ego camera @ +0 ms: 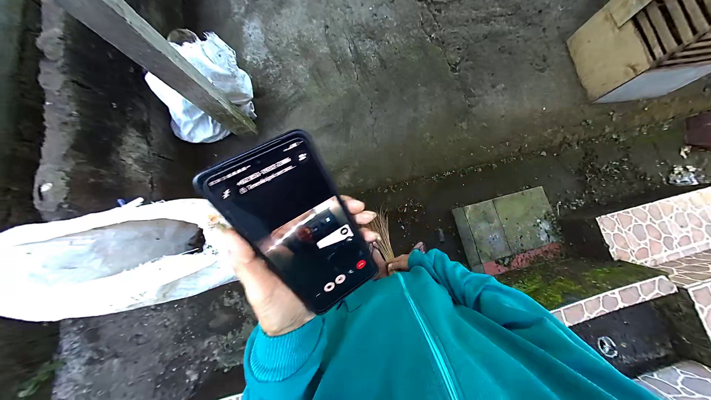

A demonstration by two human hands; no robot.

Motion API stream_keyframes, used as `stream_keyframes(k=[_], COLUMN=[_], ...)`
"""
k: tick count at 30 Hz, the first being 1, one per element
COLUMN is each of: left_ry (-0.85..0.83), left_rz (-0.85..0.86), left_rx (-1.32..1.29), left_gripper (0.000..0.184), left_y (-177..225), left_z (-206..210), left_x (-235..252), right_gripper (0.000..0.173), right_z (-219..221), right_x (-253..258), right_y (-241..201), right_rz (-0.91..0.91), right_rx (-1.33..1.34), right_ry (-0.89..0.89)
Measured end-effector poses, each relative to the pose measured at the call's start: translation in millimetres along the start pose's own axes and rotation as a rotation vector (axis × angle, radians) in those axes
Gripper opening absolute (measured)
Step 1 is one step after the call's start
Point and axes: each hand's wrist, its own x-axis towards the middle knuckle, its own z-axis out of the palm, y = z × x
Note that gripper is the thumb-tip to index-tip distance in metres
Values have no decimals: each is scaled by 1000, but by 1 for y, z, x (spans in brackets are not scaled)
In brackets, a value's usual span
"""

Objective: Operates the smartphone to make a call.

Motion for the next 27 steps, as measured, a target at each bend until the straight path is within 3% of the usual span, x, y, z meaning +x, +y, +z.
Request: stream_keyframes(k=[4,7,9,11,13,17,19,22,24,26,27], left_ry=[110,134,122,122,141,159,138,144,270,583,642], left_rz=[21,9,-19,-38,-39,-63,-95,-115,-79,19,-11], left_rx=[40,39,4,-3,7,6,17,20,130,301,324], left_gripper=[80,80,82,85,87,94,95,89,73,53,50], left_y=[4,0,-3,-7,-12,-21,-26,-43,-64,-96,-105], left_z=[-4,-4,-3,1,8,17,14,20,46,95,113], left_x=[-7,-3,2,8,16,30,36,48,67,105,120], right_gripper=[44,47,64,58,53,73,67,41,32,32,31], right_z=[6,13,7,-4,-19,-20,-31,-55,-65,-61,-54], right_x=[44,83,68,43,-2,-17,-11,9,14,11,4], right_y=[10,36,30,27,14,26,29,48,68,96,107], right_rz=[-157,-68,58,149,155,19,34,145,219,252,242], right_rx=[19,218,572,753,721,624,655,858,1028,1194,1262], right_ry=[-163,27,226,303,284,264,214,276,368,437,454])
